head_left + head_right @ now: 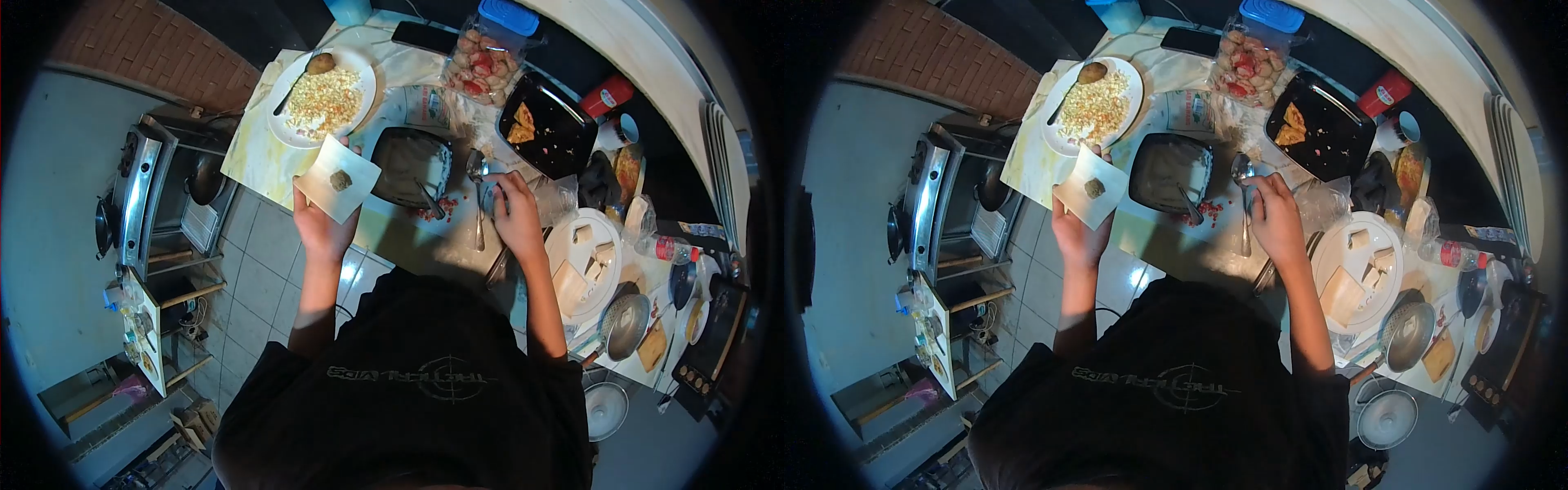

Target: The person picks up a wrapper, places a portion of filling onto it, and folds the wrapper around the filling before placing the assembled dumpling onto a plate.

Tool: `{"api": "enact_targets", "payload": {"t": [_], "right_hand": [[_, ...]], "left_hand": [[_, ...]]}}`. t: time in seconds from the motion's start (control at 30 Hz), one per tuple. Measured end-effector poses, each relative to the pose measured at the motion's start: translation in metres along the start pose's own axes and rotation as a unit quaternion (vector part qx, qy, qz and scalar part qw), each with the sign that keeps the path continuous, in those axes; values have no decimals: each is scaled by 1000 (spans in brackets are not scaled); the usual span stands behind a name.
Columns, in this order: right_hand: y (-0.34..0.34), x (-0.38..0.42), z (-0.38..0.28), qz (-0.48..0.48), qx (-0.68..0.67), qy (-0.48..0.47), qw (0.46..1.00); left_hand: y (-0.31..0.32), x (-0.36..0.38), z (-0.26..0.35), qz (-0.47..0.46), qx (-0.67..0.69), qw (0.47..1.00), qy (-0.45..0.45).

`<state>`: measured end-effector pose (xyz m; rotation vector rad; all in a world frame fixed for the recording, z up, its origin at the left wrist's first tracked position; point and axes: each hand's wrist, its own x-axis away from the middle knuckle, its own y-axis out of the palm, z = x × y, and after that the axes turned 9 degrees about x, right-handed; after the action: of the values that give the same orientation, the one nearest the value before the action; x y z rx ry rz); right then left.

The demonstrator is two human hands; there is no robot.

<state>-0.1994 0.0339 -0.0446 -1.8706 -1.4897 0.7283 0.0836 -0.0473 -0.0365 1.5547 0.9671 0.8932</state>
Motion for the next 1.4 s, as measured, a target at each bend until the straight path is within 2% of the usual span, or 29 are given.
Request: {"api": "enact_targets", "payload": {"t": [0.03, 0.07, 0.17, 0.3, 0.37, 0.4, 0.47, 0.5, 0.53, 0.6, 0.63, 0.7, 0.73, 0.8, 0.87, 0.97, 1.03, 1.23, 1.4], "right_hand": [[0, 3, 0, -45, 31, 4, 998], [4, 4, 1, -48, 31, 4, 998], [25, 5, 1, -26, 96, -147, 984], [35, -19, -8, -5, 116, -208, 971], [23, -26, -26, -33, 19, -171, 985], [17, -25, -36, -35, 17, -176, 984], [5, -13, -56, 17, -112, -170, 979], [1, -7, -63, 64, -115, -195, 972], [-3, -3, -67, 63, -116, -199, 971], [-6, 4, -73, 98, -28, -241, 965], [-2, 4, -70, 97, -29, -243, 965], [15, -3, -52, 91, 113, -228, 963], [21, -7, -43, 93, 114, -231, 962], [33, -16, -28, 31, 168, -231, 958], [44, -23, -22, 30, 160, -239, 957], [52, -31, -20, -11, 220, -261, 940], [56, -36, -17, -57, 260, -244, 933], [52, -41, -23, -111, 287, -242, 920], [40, -44, -27, -79, 244, -250, 934]], "left_hand": [[0, 1, 0, 2, 2, 1000, -1], [-1, 2, 1, 2, 4, 1000, -2], [-6, 1, -7, 13, -49, 999, -4], [-1, 2, -25, 10, -90, 996, -20], [3, 1, -31, 14, -99, 995, -20], [5, 1, -35, 23, -103, 994, -26], [9, 4, -43, 33, -96, 994, -24], [7, 4, -46, 39, -103, 994, -18], [5, 3, -48, 43, -110, 993, -12], [2, 2, -48, 24, -106, 994, -17], [3, 2, -47, 19, -95, 995, -15], [6, 5, -47, 10, -83, 996, -12], [10, 8, -45, 9, -96, 995, 4], [16, 14, -39, 2, -109, 994, 23], [19, 22, -34, 20, -101, 994, 31], [18, 33, -29, 25, -74, 996, 33], [16, 38, -27, 17, -69, 997, 37], [11, 46, -20, 3, -38, 998, 51], [11, 41, -20, 13, -31, 998, 62]]}}
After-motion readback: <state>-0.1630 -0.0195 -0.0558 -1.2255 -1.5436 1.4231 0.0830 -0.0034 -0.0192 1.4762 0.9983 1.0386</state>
